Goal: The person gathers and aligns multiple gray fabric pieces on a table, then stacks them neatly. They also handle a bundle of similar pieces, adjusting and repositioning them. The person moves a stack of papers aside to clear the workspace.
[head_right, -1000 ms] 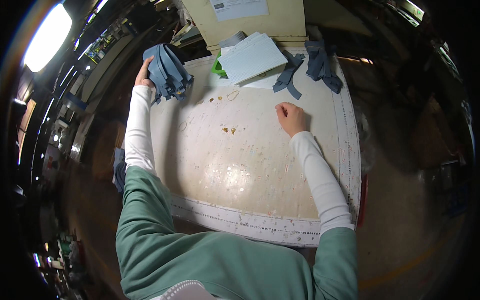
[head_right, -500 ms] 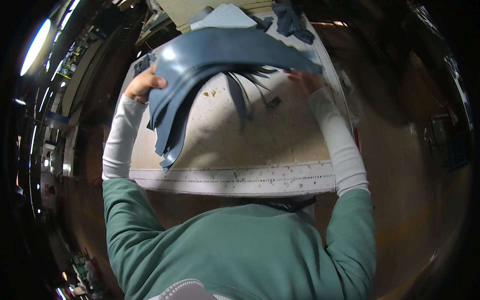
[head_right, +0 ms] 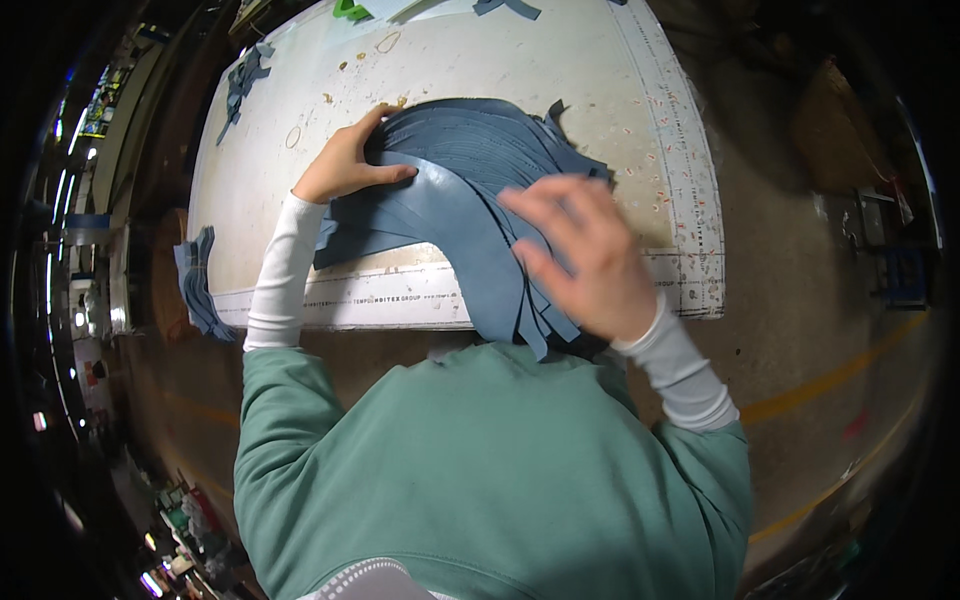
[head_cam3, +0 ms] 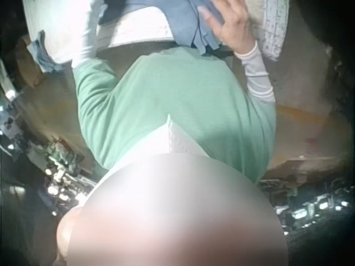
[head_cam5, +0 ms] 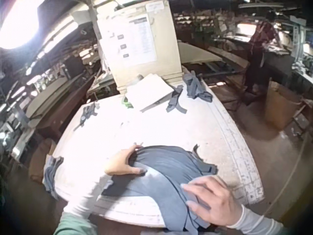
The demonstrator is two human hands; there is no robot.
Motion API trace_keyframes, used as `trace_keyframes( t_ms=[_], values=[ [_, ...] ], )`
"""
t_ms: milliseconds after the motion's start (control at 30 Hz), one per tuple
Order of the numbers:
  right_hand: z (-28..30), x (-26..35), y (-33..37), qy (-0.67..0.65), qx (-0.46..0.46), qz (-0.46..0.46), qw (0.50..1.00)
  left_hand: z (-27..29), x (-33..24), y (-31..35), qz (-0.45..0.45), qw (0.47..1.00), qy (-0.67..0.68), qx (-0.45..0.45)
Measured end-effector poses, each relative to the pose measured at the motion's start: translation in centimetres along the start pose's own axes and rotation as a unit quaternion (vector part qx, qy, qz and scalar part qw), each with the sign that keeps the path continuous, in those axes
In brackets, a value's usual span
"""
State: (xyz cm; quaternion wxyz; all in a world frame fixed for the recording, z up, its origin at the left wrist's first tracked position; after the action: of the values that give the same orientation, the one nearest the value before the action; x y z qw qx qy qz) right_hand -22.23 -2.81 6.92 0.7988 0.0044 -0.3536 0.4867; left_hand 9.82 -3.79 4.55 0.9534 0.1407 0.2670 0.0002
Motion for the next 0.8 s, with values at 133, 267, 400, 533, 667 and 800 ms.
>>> trace_keyframes(
  t_ms=[133, 267, 400, 533, 667, 800],
  values=[
    [-6.8, 4.6, 0.4, 0.016, 0.136, 0.129, 0.982, 0.3, 0.1, 2.8, -0.078, 0.981, -0.071, -0.163],
    [-11.0, 4.4, 0.8, 0.042, 0.166, 0.133, 0.976, -0.1, -0.2, 6.2, -0.14, 0.949, -0.096, -0.266],
    [-10.3, 2.7, 1.4, 0.099, 0.148, 0.132, 0.975, -4.4, -1.8, 9.1, -0.124, 0.96, -0.129, -0.214],
    [-6.8, -1.7, -0.1, 0.207, 0.157, 0.146, 0.954, -8.9, -4.6, 10.6, -0.046, 0.96, -0.132, -0.243],
    [-3.3, -3.9, -1.5, 0.098, 0.21, 0.113, 0.966, -9.8, -6.3, 11.6, -0.029, 0.957, -0.059, -0.283],
    [0.7, -4.2, -1.9, -0.02, 0.079, 0.025, 0.996, -6.5, -4.5, 12.1, -0.002, 0.917, 0.075, -0.391]
  ],
)
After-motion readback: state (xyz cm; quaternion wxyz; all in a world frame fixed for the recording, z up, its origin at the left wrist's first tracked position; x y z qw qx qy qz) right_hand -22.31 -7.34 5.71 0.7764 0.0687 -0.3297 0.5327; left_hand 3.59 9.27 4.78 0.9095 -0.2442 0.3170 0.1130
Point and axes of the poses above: each hand's wrist, its own y-axis away from the middle knuckle, its own z-axis out of the back of the hand, x = y × z, the point moved 4 cm from there along -y, towards the middle knuckle, and after that the axes turned 7 degrees about x, right-handed, at the moved point
